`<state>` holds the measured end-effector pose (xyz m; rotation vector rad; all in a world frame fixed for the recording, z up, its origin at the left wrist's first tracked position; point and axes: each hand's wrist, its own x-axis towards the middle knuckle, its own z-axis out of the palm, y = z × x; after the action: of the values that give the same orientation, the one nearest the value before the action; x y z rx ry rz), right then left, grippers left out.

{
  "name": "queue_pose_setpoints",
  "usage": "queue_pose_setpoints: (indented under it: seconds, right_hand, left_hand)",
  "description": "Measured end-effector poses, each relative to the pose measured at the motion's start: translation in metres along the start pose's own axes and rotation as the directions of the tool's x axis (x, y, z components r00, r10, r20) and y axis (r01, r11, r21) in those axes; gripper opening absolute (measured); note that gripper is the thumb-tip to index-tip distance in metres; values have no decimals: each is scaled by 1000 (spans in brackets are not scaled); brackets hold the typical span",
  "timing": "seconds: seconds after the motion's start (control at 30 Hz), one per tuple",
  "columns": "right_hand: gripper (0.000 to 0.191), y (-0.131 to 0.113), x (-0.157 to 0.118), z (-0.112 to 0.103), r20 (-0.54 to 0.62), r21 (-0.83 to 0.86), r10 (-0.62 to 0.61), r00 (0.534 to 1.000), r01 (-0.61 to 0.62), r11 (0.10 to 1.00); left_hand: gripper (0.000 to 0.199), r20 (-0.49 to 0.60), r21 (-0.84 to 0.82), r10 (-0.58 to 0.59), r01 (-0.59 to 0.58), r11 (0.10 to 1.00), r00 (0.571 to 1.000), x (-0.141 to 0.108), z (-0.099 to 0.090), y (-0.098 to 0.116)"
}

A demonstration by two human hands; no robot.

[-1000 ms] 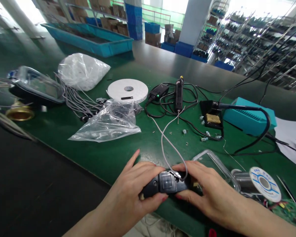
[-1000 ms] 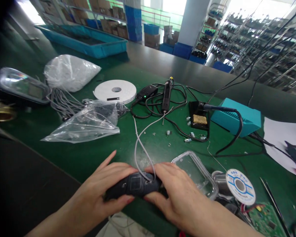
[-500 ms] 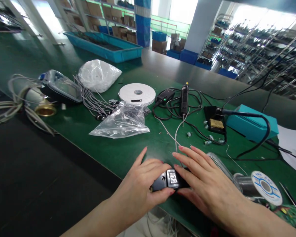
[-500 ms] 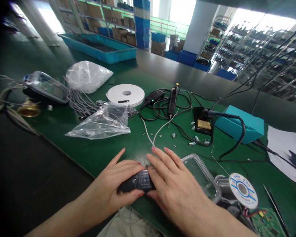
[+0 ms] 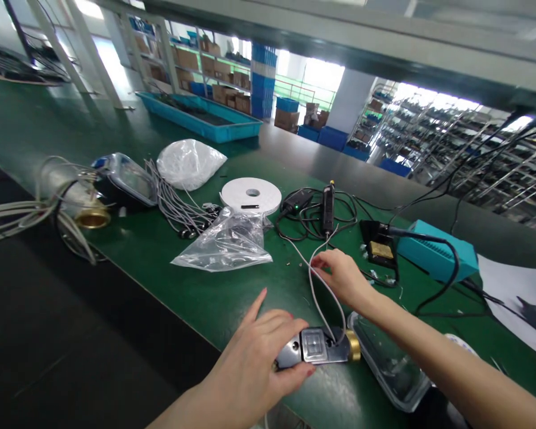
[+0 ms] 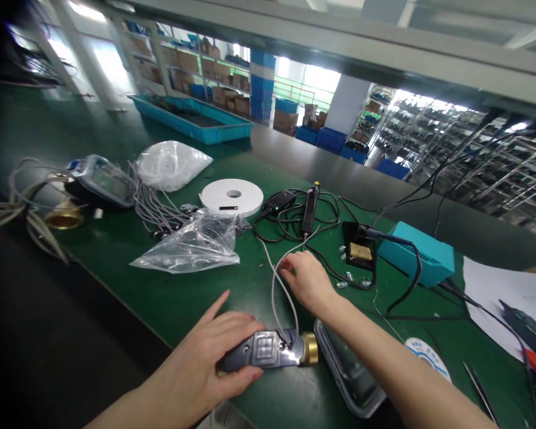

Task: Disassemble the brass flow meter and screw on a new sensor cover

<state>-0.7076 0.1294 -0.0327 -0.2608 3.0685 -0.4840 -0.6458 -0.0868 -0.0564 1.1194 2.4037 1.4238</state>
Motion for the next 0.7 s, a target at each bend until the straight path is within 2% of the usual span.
queue_pose_setpoints:
  seconds: [0.17, 0.4, 0.5, 0.6, 0.7]
  right_hand:
    - [17, -10, 18, 14, 5, -15, 7, 1000, -7, 1000]
    - [46, -22, 4, 0, -36, 73, 3, 999, 0, 997]
    - [34, -12, -8, -8, -79, 102, 77, 994, -69, 992]
    - [21, 0, -30, -22, -155, 213, 161, 975, -126, 969]
    - [18, -3, -66, -39, -301, 250, 150, 942, -74, 966]
  left_hand:
    - [37, -24, -19, 2, -2, 1000, 1000, -1, 2, -2]
    - [37, -6, 7, 8, -8, 1000, 1000, -2, 1, -1]
    - [37, 0, 27, 4, -4, 1000, 1000, -2, 1, -1]
    - [35, 16, 51, 2, -2, 999, 1000, -2, 0, 0]
    - [34, 22, 58, 8, -9, 998, 1000, -2, 0, 0]
